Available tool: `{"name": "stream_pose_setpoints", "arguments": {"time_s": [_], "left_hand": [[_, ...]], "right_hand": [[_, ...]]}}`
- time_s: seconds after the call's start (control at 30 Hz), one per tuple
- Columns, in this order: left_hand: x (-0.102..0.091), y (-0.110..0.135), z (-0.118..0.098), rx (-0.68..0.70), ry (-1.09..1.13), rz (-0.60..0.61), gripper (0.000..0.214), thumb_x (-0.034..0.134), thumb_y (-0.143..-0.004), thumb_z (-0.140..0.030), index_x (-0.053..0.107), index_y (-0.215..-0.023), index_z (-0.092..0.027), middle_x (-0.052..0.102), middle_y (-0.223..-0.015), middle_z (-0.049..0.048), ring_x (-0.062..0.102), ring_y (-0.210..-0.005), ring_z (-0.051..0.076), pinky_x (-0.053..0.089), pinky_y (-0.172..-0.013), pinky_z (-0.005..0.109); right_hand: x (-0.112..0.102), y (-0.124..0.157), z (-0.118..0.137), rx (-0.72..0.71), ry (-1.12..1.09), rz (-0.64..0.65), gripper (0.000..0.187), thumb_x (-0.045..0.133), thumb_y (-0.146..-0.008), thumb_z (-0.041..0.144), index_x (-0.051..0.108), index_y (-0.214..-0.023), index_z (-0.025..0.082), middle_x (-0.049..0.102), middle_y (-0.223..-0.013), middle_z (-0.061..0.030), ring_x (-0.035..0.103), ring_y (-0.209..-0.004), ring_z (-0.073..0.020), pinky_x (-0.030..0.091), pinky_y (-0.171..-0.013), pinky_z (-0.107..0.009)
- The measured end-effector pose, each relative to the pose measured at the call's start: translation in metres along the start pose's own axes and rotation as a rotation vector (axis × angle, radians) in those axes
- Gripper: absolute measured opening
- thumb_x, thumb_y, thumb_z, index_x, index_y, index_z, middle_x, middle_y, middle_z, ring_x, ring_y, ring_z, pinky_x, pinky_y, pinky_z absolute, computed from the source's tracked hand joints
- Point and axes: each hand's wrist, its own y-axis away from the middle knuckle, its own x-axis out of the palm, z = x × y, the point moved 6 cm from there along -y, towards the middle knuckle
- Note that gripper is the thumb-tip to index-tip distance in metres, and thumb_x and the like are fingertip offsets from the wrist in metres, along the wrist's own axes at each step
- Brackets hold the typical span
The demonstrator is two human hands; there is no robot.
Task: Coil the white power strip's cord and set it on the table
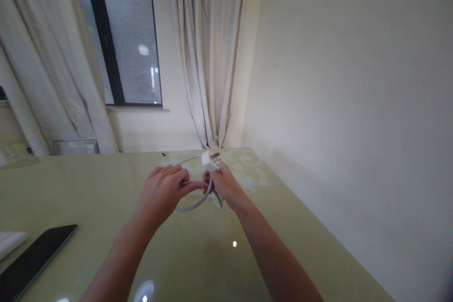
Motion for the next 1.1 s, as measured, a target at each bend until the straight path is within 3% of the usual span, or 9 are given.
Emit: {"name": "stream_pose_setpoints", "arguments": {"time_s": [0.1,0.17,0.27,0.37,0.47,0.67,0.87,0.97,1.1], "left_hand": [[-0.007,0.002,-0.003,0.001,-0.070,-0.209,0.048,0.057,-0.100,-0.061,0.072,-0.078,-0.021,0.071,-0.089,0.0095,0.064,-0.088,0.028,0.039,-0.081,0.038],[-0.006,0.003,-0.004,-0.065,-0.057,-0.253,0.044,0.059,-0.100,-0.059,0.072,-0.081,-0.021,0.071,-0.088,0.0099,0.064,-0.087,0.028,0.039,-0.079,0.037],[0.011,0.003,-0.007,-0.245,0.095,-0.074,0.050,0.056,-0.100,-0.059,0.066,-0.069,-0.022,0.067,-0.070,0.0058,0.061,-0.069,0.024,0.034,-0.065,0.034],[0.033,0.003,-0.016,-0.390,0.393,0.105,0.057,0.042,-0.105,-0.060,0.072,-0.074,-0.023,0.070,-0.068,0.0043,0.062,-0.064,0.023,0.032,-0.062,0.032],[0.044,0.000,-0.026,-0.419,0.747,0.098,0.056,0.043,-0.102,-0.063,0.074,-0.081,-0.021,0.074,-0.078,0.0056,0.068,-0.076,0.025,0.043,-0.068,0.032],[0.061,-0.001,-0.029,-0.523,1.472,0.082,0.044,0.077,-0.084,-0.056,0.072,-0.107,-0.019,0.079,-0.111,0.0110,0.073,-0.103,0.027,0.054,-0.097,0.039],[0.058,0.002,-0.020,-0.605,1.487,-0.153,0.055,0.093,-0.068,-0.037,0.061,-0.110,-0.021,0.075,-0.124,0.0106,0.072,-0.113,0.026,0.058,-0.094,0.037],[0.051,0.002,-0.015,-0.600,1.444,-0.211,0.051,0.089,-0.074,-0.040,0.053,-0.106,-0.023,0.074,-0.125,0.0101,0.073,-0.111,0.027,0.061,-0.084,0.037],[0.044,0.003,-0.003,-0.637,1.430,-0.193,0.051,0.080,-0.081,-0.050,0.047,-0.112,-0.025,0.077,-0.113,0.0077,0.077,-0.090,0.024,0.063,-0.075,0.040]], "right_hand": [[0.004,0.000,0.005,-0.089,-0.016,-0.024,0.007,0.051,-0.080,0.022,0.055,-0.086,0.022,0.058,-0.059,0.0054,0.054,-0.048,-0.0106,0.039,-0.047,-0.020],[0.003,0.000,0.006,-0.115,-0.032,-0.078,0.008,0.052,-0.080,0.026,0.055,-0.086,0.021,0.058,-0.059,0.0052,0.052,-0.048,-0.0103,0.037,-0.047,-0.021],[-0.001,-0.002,0.006,-0.137,-0.066,-0.162,0.012,0.055,-0.081,0.034,0.054,-0.085,0.022,0.058,-0.061,0.0049,0.052,-0.049,-0.0108,0.036,-0.047,-0.022],[-0.004,-0.002,0.005,-0.171,-0.080,-0.214,0.016,0.058,-0.079,0.036,0.055,-0.085,0.022,0.058,-0.065,0.0044,0.052,-0.052,-0.0117,0.037,-0.047,-0.023],[-0.002,-0.002,0.000,-0.195,-0.077,-0.197,0.015,0.060,-0.076,0.032,0.058,-0.087,0.022,0.061,-0.072,0.0028,0.052,-0.057,-0.0123,0.040,-0.049,-0.023],[0.002,-0.005,-0.002,-0.219,-0.155,-0.122,0.022,0.071,-0.081,0.039,0.067,-0.093,0.020,0.070,-0.082,-0.0011,0.065,-0.078,-0.0185,0.053,-0.069,-0.029],[0.014,-0.005,-0.005,-0.149,-0.223,-0.089,0.034,0.067,-0.087,0.053,0.069,-0.088,0.020,0.070,-0.073,-0.0026,0.068,-0.068,-0.0193,0.053,-0.064,-0.030],[0.020,-0.004,-0.007,-0.131,-0.261,-0.061,0.036,0.069,-0.085,0.055,0.070,-0.087,0.019,0.070,-0.077,-0.0031,0.067,-0.066,-0.0171,0.054,-0.063,-0.029],[0.023,0.000,-0.005,-0.098,-0.243,-0.006,0.039,0.073,-0.082,0.057,0.070,-0.085,0.019,0.067,-0.076,-0.0019,0.064,-0.064,-0.0148,0.055,-0.065,-0.030]]}}
